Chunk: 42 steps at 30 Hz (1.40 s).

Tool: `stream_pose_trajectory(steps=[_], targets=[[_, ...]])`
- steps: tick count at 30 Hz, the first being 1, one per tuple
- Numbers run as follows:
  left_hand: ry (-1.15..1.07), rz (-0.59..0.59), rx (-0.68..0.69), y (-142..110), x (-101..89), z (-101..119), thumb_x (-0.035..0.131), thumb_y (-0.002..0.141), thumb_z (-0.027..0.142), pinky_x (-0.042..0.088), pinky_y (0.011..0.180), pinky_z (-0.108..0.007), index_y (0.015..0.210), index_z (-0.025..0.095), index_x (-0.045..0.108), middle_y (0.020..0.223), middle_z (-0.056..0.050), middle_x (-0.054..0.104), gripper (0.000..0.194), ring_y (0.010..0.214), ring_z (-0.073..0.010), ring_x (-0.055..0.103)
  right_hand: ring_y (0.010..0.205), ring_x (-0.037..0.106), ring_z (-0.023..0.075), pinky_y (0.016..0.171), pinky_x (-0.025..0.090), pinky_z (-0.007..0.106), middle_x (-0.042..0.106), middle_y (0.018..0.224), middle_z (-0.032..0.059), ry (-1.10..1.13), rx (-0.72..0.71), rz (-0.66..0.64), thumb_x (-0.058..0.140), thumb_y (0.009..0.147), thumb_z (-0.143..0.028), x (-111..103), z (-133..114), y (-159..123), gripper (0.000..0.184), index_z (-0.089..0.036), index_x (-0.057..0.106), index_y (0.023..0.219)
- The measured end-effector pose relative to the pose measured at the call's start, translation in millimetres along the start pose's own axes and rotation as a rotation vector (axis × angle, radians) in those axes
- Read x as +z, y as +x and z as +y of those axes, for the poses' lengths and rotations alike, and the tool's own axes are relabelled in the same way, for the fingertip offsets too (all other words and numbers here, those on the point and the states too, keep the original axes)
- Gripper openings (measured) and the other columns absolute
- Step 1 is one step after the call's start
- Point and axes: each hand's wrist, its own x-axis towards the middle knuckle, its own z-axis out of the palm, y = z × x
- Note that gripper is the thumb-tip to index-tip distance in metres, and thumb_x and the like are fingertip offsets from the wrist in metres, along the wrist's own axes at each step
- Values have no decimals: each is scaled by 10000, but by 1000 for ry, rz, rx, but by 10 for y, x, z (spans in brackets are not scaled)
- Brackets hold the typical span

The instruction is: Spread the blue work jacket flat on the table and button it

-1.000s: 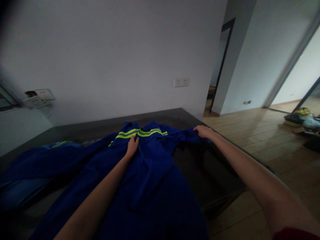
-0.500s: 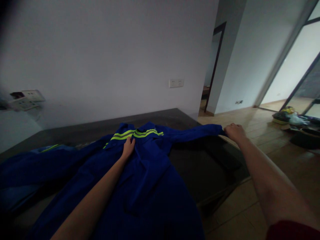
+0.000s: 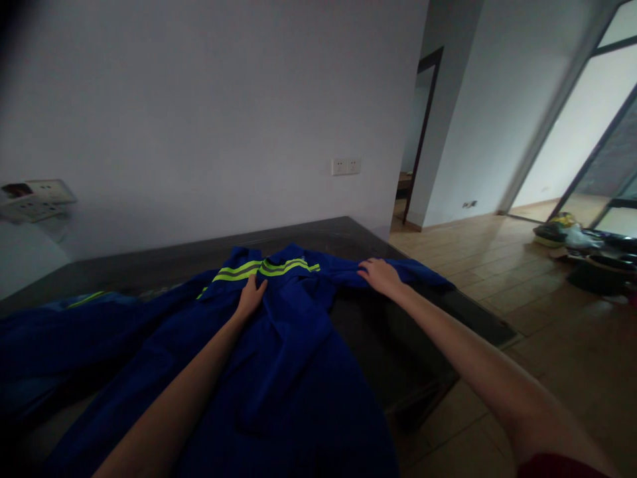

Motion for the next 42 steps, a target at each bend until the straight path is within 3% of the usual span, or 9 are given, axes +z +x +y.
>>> stream_pose_trajectory(steps=[4,7,14,22,27,30,34,38,42], targets=[[106,-119,101,-60,28,10,578,805,400,422,935,-369,1256,110,421,1215,-201,577,559,1124,-295,561,1351,233,392,1005,264,637,284,1503,95,-38,-61,-128,341,885,-616,280,-750,-108,580,-325,398,1384],[329,-195,183,-103,33,38,526,830,433,366,999,-413,1295,100,398,1275,-217,534,587,1205,-316,495,1345,215,435,926,254,729,248,1515,107,17,5,-300,221,862,-694,386,-973,-132,659,-377,249,1439],[466,-218,220,-56,37,16,394,888,462,309,1052,-411,1347,129,348,1330,-179,508,568,1265,-272,441,1359,163,431,920,182,768,225,1525,79,20,-2,-340,208,881,-670,573,-909,156,599,-409,299,1413],[420,-199,151,248,-64,-193,426,882,430,314,1043,-441,1333,115,371,1342,-211,487,553,1272,-306,434,1387,126,375,994,133,717,164,1549,24,22,-58,-313,239,879,-671,862,-993,695,587,-432,274,1414],[326,-207,137,422,-177,-219,497,862,387,416,965,-373,1285,95,421,1257,-204,566,519,1160,-279,551,1374,188,361,992,183,700,233,1528,39,19,-75,-314,302,901,-615,858,-1073,891,542,-406,324,1400],[261,-184,176,455,-454,-192,444,888,347,452,926,-317,1232,104,476,1232,-163,594,423,1092,-230,598,1349,234,379,978,230,689,303,1494,85,7,-86,-293,410,908,-517,746,-1108,868,485,-328,436,1353],[246,-120,213,395,-1167,-380,401,883,276,457,914,-301,1163,159,536,1174,-96,627,332,1013,-192,623,1301,340,316,1022,313,514,405,1421,105,10,-128,-224,480,902,-372,562,-1171,704,385,-255,530,1265],[681,20,21,225,-1860,-877,415,854,271,404,950,-450,1180,178,548,1220,-141,588,364,1147,-306,528,1145,522,252,944,410,366,565,1257,99,34,-127,-202,462,908,-371,473,-1239,574,366,-239,526,1243],[887,-22,-166,45,-2058,-1244,482,827,433,346,942,-558,1251,118,507,1267,-240,531,528,1172,-412,479,1049,594,272,831,463,373,621,1180,127,39,-47,-197,410,915,-477,547,-1362,598,460,-218,467,1292]])
